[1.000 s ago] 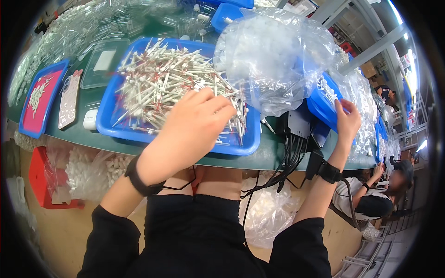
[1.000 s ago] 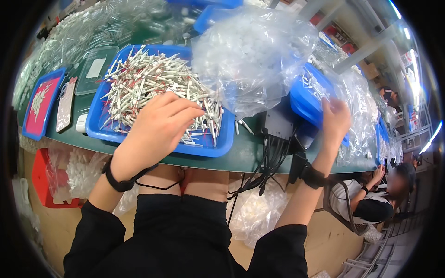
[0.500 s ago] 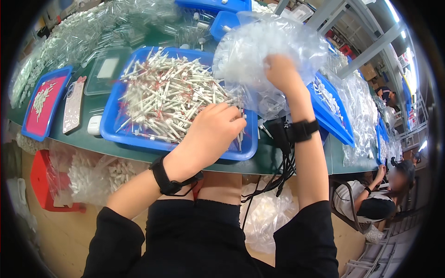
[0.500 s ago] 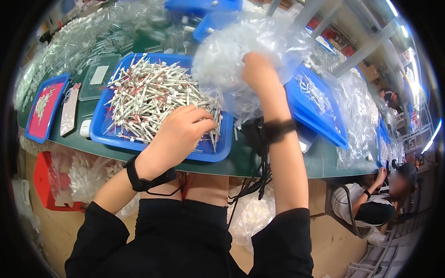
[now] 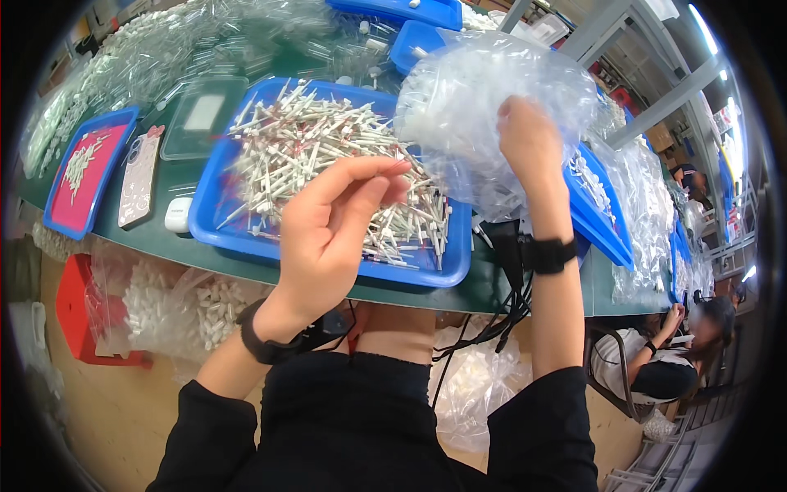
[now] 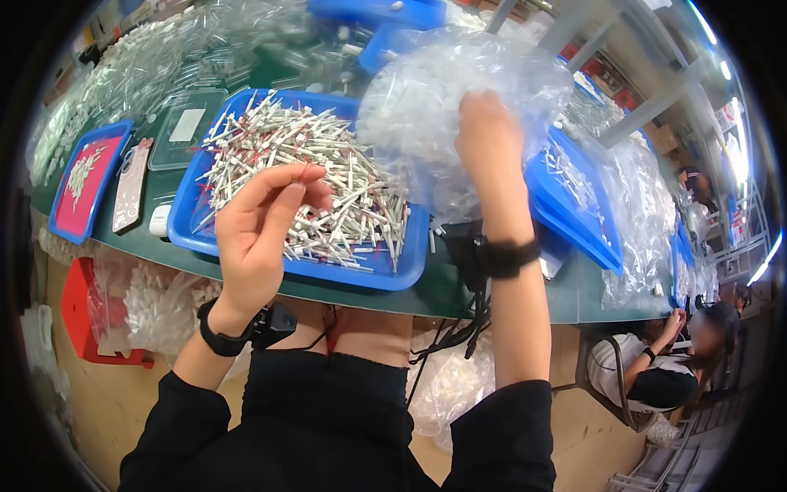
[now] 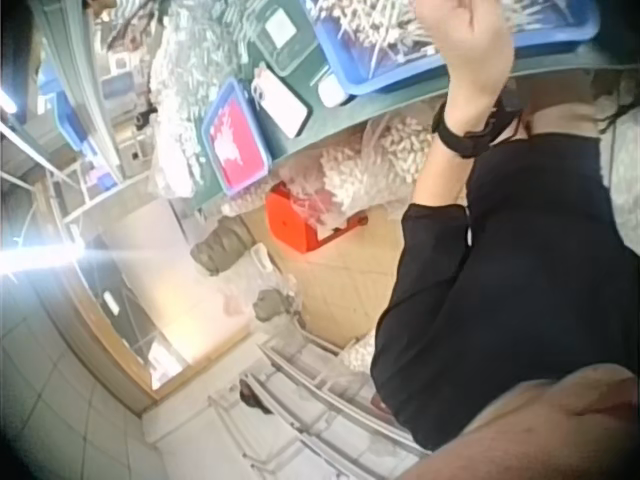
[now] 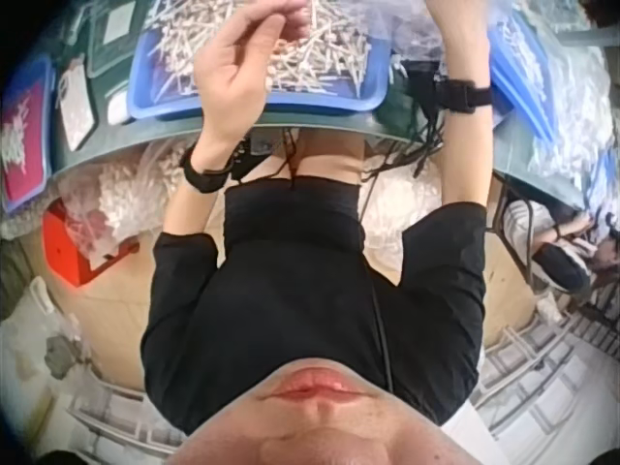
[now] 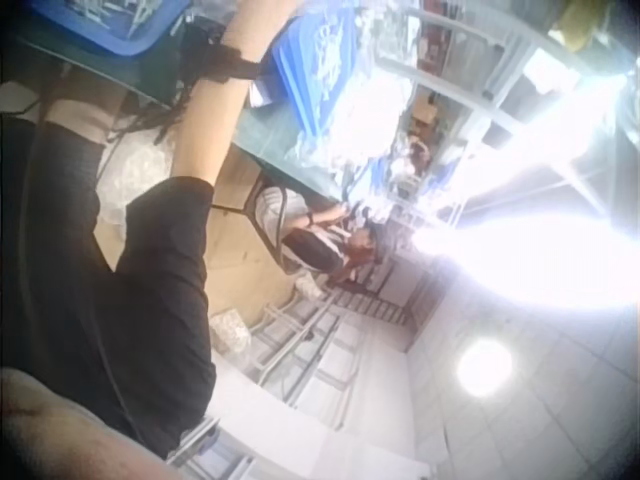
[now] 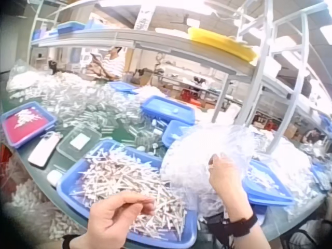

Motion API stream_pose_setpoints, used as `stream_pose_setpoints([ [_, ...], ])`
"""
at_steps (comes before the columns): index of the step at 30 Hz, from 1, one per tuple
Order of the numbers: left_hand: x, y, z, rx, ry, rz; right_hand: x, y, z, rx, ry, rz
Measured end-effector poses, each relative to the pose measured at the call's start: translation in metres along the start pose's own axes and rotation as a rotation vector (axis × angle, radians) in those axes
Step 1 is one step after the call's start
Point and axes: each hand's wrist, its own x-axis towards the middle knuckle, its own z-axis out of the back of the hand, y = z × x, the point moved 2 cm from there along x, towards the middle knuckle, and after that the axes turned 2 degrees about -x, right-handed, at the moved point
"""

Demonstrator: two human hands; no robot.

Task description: The person repeatedly picks small white cylindrical components from a blue tray and inserts them into small white plastic caps retrieved from a plastic bag. The person handles the items one at a time, performing the same insertion action continuously throughout the clip.

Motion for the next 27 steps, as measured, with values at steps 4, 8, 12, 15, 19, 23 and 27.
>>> stream_pose_setpoints([
  [4, -0.009, -0.013, 0.01, 0.138, 0.095, 0.127, -0.026, 0.049, 0.071, 0.6, -0.151, -0.011],
  [8, -0.012, -0.015, 0.007, 0.251, 0.127, 0.051, -0.067, 0.073, 0.083, 1.513, 0.139, -0.23],
  [12, -0.015, -0.022, 0.0, 0.365, 0.157, 0.001, -0.093, 0.087, 0.079, 1.612, 0.26, -0.274],
  [15, -0.016, -0.025, -0.005, 0.46, 0.178, -0.087, -0.1, 0.092, 0.077, 1.792, 0.249, -0.323],
  [19, -0.014, -0.03, -0.008, 0.619, 0.23, -0.189, -0.107, 0.094, 0.075, 1.886, 0.239, -0.221],
  [23, -0.017, -0.027, -0.009, 0.715, 0.211, -0.239, -0.111, 0.099, 0.069, 1.874, 0.249, -0.162],
  [27, -0.016, -0.026, -0.011, 0.726, 0.197, -0.255, -0.112, 0.1, 0.072, 1.775, 0.218, -0.151],
])
